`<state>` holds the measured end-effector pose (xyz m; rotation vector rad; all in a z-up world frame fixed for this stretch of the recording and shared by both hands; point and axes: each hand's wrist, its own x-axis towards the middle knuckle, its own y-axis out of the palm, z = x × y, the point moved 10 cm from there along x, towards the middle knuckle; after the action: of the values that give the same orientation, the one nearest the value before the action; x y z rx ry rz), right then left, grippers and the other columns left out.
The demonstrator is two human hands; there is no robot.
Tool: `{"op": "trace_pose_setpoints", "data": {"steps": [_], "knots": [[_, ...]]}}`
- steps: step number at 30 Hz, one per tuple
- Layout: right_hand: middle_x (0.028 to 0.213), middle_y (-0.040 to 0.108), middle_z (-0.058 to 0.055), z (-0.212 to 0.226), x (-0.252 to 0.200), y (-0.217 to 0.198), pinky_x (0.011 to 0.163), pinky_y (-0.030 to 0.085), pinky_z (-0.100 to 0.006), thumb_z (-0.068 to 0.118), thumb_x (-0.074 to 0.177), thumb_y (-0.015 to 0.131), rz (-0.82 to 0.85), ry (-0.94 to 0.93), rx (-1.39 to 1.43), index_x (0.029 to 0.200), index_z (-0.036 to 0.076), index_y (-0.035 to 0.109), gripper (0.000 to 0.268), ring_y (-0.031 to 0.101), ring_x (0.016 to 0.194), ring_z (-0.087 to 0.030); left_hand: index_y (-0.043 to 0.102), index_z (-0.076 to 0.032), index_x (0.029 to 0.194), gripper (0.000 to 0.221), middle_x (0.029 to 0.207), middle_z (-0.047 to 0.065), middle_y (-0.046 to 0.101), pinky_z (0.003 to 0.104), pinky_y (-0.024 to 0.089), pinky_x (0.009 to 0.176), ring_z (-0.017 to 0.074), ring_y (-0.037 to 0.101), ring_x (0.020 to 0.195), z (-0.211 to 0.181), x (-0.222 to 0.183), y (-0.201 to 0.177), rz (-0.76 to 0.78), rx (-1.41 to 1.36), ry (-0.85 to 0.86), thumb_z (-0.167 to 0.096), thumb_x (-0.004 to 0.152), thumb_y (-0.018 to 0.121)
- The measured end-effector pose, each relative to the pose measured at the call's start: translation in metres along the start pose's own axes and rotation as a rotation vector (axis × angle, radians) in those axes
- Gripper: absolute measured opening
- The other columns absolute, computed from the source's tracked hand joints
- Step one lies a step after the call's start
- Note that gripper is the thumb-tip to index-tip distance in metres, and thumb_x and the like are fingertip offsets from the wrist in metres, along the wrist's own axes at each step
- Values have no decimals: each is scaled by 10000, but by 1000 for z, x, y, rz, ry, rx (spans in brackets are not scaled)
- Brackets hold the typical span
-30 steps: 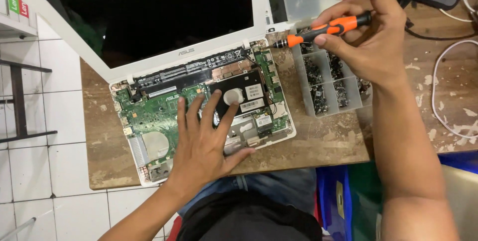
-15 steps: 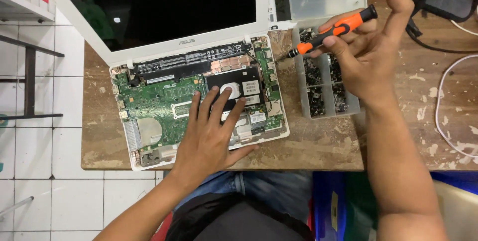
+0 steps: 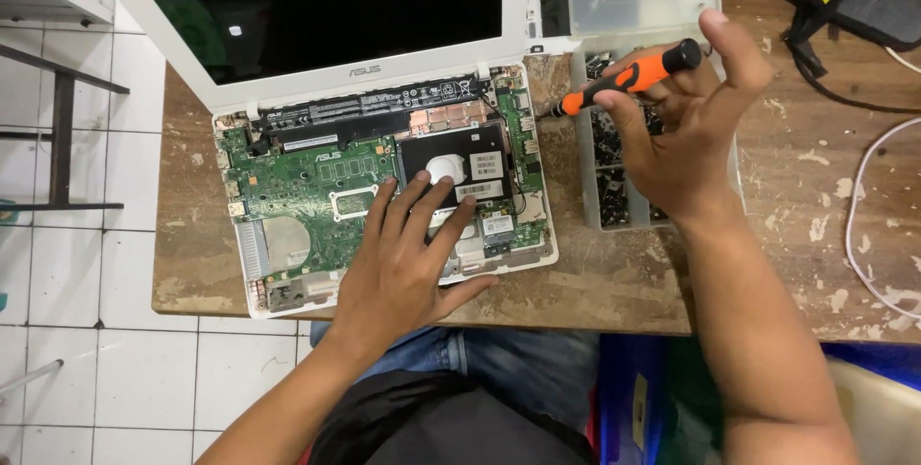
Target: Assembling internal laptop components by connecting ribbon cables and fastening screws.
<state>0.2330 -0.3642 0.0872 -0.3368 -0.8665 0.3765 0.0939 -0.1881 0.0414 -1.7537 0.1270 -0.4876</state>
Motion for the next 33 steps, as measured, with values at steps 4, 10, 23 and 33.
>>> {"op": "trace_pose_setpoints", "data": {"steps": [4,10,23,33], "knots": [[1228,441,-312,1,1,1,859,656,-420,-206,1091,650,10,-5,13,1512,101,147,724,697,942,-412,558,-102,1377,792,1397,205,562,617,327,1173,389,492,1362,1,2,2,25,-17,-10,-695,871,696],[1309,375,-273,4,-1,3,829,669,-434,-117,1093,663,12,-14,-65,1487,86,156,674,705,947,-423,541,-108,1407,807,1355,210,565,610,313,1185,390,507,1327,2,4,2,28,-27,-10,-702,878,682],[1118,476,-246,22,5,8,761,679,-446,-94,1079,646,35,-71,-29,1453,141,174,647,698,891,-397,577,-91,1330,762,1241,203,569,621,328,1173,377,545,1246,2,0,0,-37,-79,-5,-656,855,765],[901,562,-249,42,5,20,741,636,-413,-109,1068,645,87,-108,-23,1443,141,165,658,688,871,-377,700,-65,858,178,759,49,608,372,363,733,212,500,663,3,-29,-52,-551,-302,112,-217,949,715]]}}
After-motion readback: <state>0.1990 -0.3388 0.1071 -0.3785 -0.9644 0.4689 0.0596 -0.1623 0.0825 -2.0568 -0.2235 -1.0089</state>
